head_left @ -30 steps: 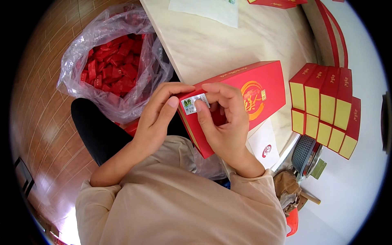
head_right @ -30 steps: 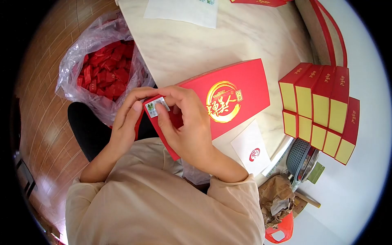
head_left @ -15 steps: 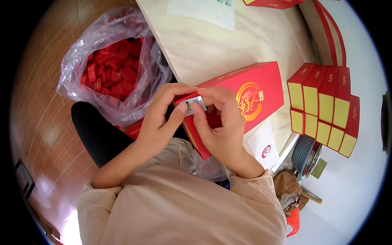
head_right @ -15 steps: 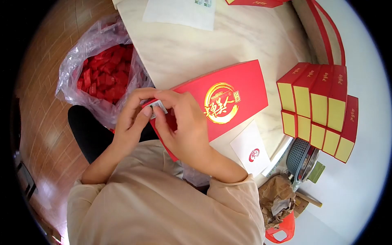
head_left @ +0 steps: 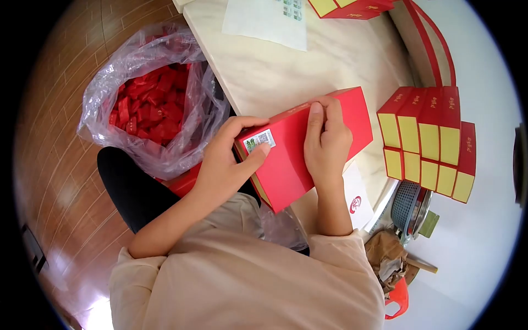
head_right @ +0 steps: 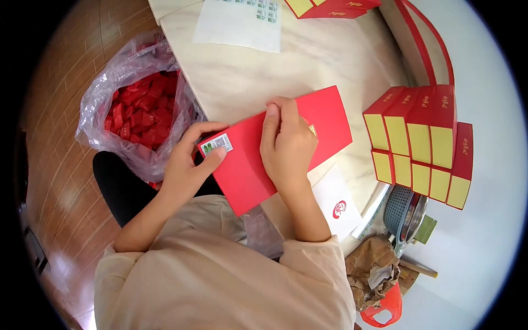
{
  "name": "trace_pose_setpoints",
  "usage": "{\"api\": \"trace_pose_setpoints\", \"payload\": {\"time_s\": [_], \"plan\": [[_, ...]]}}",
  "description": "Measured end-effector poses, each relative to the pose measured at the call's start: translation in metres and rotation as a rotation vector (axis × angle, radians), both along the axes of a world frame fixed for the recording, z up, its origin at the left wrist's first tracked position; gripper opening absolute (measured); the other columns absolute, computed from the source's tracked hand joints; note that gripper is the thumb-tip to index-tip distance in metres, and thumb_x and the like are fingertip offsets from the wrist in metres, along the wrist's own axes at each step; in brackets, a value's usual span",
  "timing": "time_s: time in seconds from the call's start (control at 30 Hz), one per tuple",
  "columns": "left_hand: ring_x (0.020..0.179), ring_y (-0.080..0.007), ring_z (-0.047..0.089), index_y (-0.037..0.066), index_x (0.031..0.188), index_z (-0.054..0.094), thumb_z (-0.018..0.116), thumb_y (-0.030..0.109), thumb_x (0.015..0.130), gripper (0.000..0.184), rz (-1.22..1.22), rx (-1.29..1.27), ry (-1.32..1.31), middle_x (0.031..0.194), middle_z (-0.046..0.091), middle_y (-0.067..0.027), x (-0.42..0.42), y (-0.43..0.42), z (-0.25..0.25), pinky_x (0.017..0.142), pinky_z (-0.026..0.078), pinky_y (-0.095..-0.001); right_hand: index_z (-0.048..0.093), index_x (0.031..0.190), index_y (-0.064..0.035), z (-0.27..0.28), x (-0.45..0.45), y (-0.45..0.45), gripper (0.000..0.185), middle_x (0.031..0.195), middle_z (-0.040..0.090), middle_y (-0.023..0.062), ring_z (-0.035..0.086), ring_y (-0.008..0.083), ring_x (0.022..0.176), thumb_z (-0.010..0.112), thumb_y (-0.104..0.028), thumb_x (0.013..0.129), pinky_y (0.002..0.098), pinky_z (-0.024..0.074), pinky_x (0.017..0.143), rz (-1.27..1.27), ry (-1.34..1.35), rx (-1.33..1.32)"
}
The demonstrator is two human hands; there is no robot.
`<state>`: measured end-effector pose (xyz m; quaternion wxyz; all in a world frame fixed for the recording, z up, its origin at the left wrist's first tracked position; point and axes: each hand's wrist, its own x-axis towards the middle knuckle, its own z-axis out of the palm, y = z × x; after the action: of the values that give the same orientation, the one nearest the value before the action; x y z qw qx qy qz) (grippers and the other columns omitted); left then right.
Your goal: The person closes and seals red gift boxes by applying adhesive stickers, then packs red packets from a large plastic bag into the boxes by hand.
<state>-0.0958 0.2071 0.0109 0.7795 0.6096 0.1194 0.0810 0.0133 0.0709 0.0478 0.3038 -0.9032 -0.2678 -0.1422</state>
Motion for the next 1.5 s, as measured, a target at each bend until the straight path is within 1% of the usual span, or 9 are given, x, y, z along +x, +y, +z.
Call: {"api": "trace_pose_setpoints", "payload": {"time_s": [0.3,0.47,0.6,0.83,1.0,1.2,1.27,1.4,1.5], "plan": [[0.093,-0.0150,0.060,-0.002,0.105,0.063,0.060,0.013,0.090,0.021,0.036,0.051,0.009,0.100,0.065,-0.0111,0.017,-0.005,0.000,0.085,0.047,-0.0285,0.059,0.087,-0.0060,0.004,-0.003,0.005,0.005,0.059,0.060,0.0064,0.056,0.0213,0.048,0.056,-0.008,0.091,0.0327,0.0413,0.047,0.005,-0.069,-0.056],[0.092,-0.0170,0.063,-0.004,0.102,0.066,0.036,0.027,0.103,0.043,0.105,-0.108,-0.094,0.098,0.068,-0.0128,0.018,-0.005,-0.018,0.085,0.046,-0.0277,0.058,0.084,-0.0050,0.003,-0.003,-0.001,0.008,0.058,0.059,0.0069,0.056,0.0219,0.047,0.056,-0.009,0.091,0.0346,0.0421,0.047,0.011,-0.022,-0.011],[0.088,-0.0149,0.062,0.000,0.102,0.061,0.029,0.035,0.105,0.047,0.215,0.001,0.062,0.098,0.067,-0.0093,-0.004,0.009,-0.074,0.076,0.048,-0.0274,0.060,0.093,-0.0038,0.010,-0.024,-0.017,0.008,0.090,0.064,0.0125,0.060,0.0255,0.082,0.054,-0.008,0.091,0.0349,0.0453,0.066,0.146,-0.015,0.010],[0.084,-0.0132,0.060,0.002,0.118,0.057,0.032,0.036,0.104,0.044,0.069,-0.152,-0.066,0.106,0.062,-0.0069,-0.014,0.006,-0.067,0.073,0.050,-0.0270,0.045,0.135,-0.0073,-0.026,-0.112,-0.061,0.073,0.147,0.034,0.0211,0.033,0.0382,0.135,0.073,-0.041,0.076,0.0550,0.0184,0.111,0.291,-0.084,-0.241],[0.085,-0.0129,0.061,0.001,0.130,0.047,0.033,0.034,0.104,0.044,-0.081,-0.237,-0.070,0.109,0.060,-0.0084,-0.027,-0.005,-0.026,0.073,0.050,-0.0257,0.034,0.140,-0.0104,-0.044,-0.116,-0.060,0.093,0.145,0.035,0.0226,0.034,0.0416,0.133,0.085,-0.034,0.065,0.0556,0.0199,0.111,0.161,-0.312,-0.196],[0.106,-0.0218,0.060,-0.001,0.140,0.036,0.041,0.029,0.101,0.049,-0.213,-0.166,-0.469,0.126,0.055,-0.0157,-0.050,0.005,0.044,0.093,0.044,-0.0334,0.031,0.136,0.0026,0.048,-0.077,-0.037,0.092,0.133,0.044,0.0157,0.047,0.0246,0.120,0.087,-0.015,0.067,0.0343,0.0370,0.102,-0.185,-0.223,0.552],[0.123,-0.0280,0.050,-0.001,0.143,0.030,0.042,0.029,0.100,0.055,-0.110,0.362,-0.527,0.137,0.048,-0.0195,-0.044,0.009,0.045,0.105,0.035,-0.0411,0.034,0.133,0.0022,0.087,-0.064,-0.035,0.079,0.125,0.050,0.0137,0.052,0.0220,0.113,0.082,-0.022,0.076,0.0339,0.0418,0.097,-0.295,-0.111,0.734],[0.136,-0.0393,0.032,0.000,0.143,0.035,0.054,0.027,0.094,0.059,-0.014,0.788,-0.525,0.144,0.040,-0.0197,-0.033,0.009,0.018,0.111,0.021,-0.0504,0.050,0.124,-0.0037,0.092,-0.030,-0.054,0.040,0.111,0.061,0.0047,0.059,0.0132,0.095,0.063,-0.026,0.093,0.0291,0.0457,0.089,-0.117,0.242,1.280],[0.139,-0.0384,0.025,0.010,0.140,0.044,0.059,0.026,0.089,0.056,-0.041,0.983,-0.435,0.150,0.033,-0.0158,-0.027,0.006,0.005,0.112,0.017,-0.0535,0.057,0.117,-0.0093,0.065,-0.023,-0.068,0.037,0.105,0.061,0.0009,0.056,0.0113,0.091,0.062,-0.037,0.092,0.0302,0.0451,0.085,-0.234,0.526,1.334]]}}
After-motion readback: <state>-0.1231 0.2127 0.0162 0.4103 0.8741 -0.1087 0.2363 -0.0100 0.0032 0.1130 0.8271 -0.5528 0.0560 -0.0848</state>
